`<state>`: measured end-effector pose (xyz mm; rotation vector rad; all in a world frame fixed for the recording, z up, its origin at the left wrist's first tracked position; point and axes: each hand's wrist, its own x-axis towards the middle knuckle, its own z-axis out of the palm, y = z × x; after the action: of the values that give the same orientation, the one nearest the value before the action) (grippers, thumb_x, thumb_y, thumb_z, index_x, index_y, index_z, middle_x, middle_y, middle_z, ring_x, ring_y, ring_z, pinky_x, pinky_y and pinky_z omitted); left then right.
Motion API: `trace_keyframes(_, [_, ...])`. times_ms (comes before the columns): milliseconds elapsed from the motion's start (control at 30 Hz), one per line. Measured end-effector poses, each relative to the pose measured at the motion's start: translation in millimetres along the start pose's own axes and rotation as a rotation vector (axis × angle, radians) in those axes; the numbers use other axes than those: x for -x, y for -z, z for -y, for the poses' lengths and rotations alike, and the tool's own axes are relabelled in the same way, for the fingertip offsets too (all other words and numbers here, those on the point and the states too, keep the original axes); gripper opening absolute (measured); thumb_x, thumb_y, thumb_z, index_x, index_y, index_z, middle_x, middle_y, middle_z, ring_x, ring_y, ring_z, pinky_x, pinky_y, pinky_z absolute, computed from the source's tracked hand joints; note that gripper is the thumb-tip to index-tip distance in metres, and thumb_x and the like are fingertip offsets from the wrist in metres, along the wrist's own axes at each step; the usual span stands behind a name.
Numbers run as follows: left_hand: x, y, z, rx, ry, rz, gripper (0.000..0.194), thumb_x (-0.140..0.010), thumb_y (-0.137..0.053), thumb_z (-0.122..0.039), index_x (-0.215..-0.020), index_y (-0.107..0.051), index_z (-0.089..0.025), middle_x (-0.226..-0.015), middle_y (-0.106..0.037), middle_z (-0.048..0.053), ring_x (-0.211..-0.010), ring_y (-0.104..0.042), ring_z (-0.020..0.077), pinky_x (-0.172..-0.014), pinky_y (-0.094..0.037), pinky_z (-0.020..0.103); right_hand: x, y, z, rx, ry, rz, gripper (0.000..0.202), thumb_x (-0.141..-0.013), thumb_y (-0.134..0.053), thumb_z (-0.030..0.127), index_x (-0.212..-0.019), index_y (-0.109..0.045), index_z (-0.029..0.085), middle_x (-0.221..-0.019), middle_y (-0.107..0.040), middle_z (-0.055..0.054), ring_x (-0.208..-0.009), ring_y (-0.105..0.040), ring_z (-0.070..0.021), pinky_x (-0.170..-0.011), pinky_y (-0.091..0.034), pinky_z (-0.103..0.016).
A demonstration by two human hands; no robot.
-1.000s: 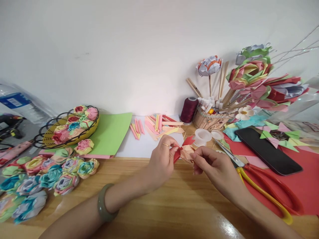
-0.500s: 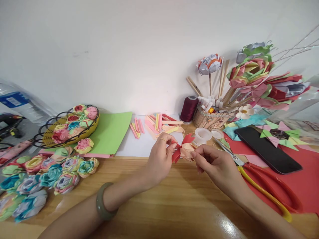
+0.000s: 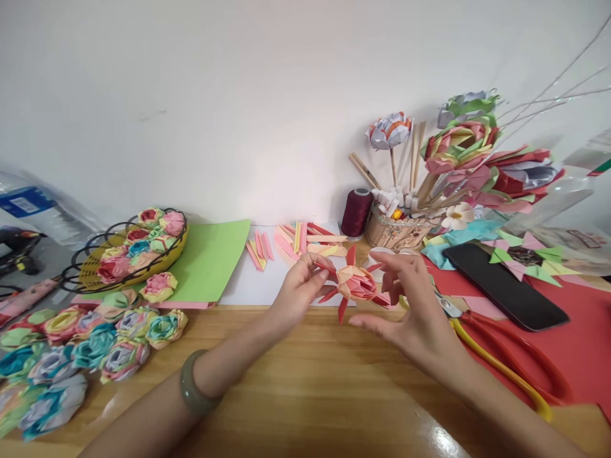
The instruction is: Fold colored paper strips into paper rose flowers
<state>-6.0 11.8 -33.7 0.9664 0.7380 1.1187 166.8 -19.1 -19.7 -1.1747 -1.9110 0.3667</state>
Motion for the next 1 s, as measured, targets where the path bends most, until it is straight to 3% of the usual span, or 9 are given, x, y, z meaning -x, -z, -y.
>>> trace_keyframes(100, [1.3, -2.1, -0.2, 0.101, 0.076, 0.034, 0.017, -0.071, -0.063, -0.021, -0.075, -0.047, -0.016, -0.084, -0.052, -0.001, -0.075, -0.055, 0.0082, -0.067, -0.048, 0.022, 1.4, -2.9, -1.4, 0.059, 0.048, 0.024, 0.064, -0.068, -0.068, 0.041, -0.123, -0.04, 0.027, -0.096, -0.039, -0.006, -0.079, -0.045, -0.0178, -0.062, -0.047, -0.03])
trace_keyframes(233, [1.5, -0.4, -2.2, 0.132, 0.133, 0.079, 0.018, -0.07, -0.064, -0.022, -0.075, -0.048, -0.016, -0.08, -0.053, -0.002, -0.069, -0.054, 0.0071, -0.06, -0.047, 0.019, 1.8, -2.8, -3.6, 0.188, 0.146, -0.058, 0.053, -0.07, -0.066, 0.04, -0.117, -0.047, 0.027, -0.103, -0.04, -0.008, -0.096, -0.045, -0.0245, -0.079, -0.045, -0.041])
trace_keyframes(333, [2.8, 0.2, -5.0, 0.084, 0.157, 0.116, 0.018, -0.071, -0.063, -0.023, -0.075, -0.048, -0.016, -0.077, -0.052, -0.001, -0.069, -0.053, 0.0082, -0.057, -0.046, 0.018, 2.7, -3.6, -4.4, 0.197, 0.217, 0.003, 0.045, -0.074, -0.064, 0.033, -0.115, -0.047, 0.025, -0.111, -0.044, -0.01, -0.105, -0.045, -0.0262, -0.085, -0.043, -0.043])
trace_keyframes(467, [6.1, -1.8, -7.4, 0.001, 0.224, 0.119, 0.021, -0.07, -0.064, -0.029, -0.082, -0.051, -0.017, -0.082, -0.052, 0.001, -0.071, -0.053, 0.0101, -0.057, -0.047, 0.02, 6.3, -6.1, -3.8, 0.14, 0.158, 0.084, 0.041, -0.08, -0.056, 0.027, -0.119, -0.044, 0.026, -0.108, -0.047, -0.009, -0.099, -0.052, -0.0227, -0.08, -0.048, -0.038])
trace_keyframes(600, [7.7, -3.9, -6.2, -0.022, 0.268, 0.118, 0.031, -0.069, -0.065, -0.032, -0.092, -0.05, -0.019, -0.089, -0.052, 0.002, -0.075, -0.055, 0.012, -0.058, -0.047, 0.023, 8.4, -7.8, -2.3, 0.148, 0.144, 0.131, 0.053, -0.079, -0.057, 0.032, -0.128, -0.038, 0.027, -0.107, -0.046, -0.009, -0.097, -0.052, -0.0232, -0.079, -0.049, -0.039])
trace_keyframes(767, [8.7, -7.2, -2.2, -0.019, 0.219, 0.043, 0.035, -0.066, -0.067, -0.036, -0.087, -0.045, -0.019, -0.081, -0.051, -0.001, -0.068, -0.053, 0.0094, -0.054, -0.045, 0.021, 8.7, -11.5, -1.2, 0.079, 0.179, 0.16, 0.057, -0.082, -0.053, 0.027, -0.134, -0.029, 0.029, -0.107, -0.044, -0.009, -0.1, -0.048, -0.0227, -0.082, -0.047, -0.04])
trace_keyframes(1000, [11.4, -10.9, -2.8, -0.027, 0.21, 0.12, 0.035, -0.068, -0.064, -0.041, -0.072, -0.038, -0.018, -0.065, -0.046, -0.005, -0.053, -0.045, 0.0055, -0.041, -0.033, 0.015, 4.2, -7.0, 3.9, -0.152, 0.007, 0.198, 0.047, -0.074, -0.065, 0.028, -0.116, -0.043, 0.028, -0.099, -0.048, -0.005, -0.094, -0.051, -0.0201, -0.081, -0.047, -0.036])
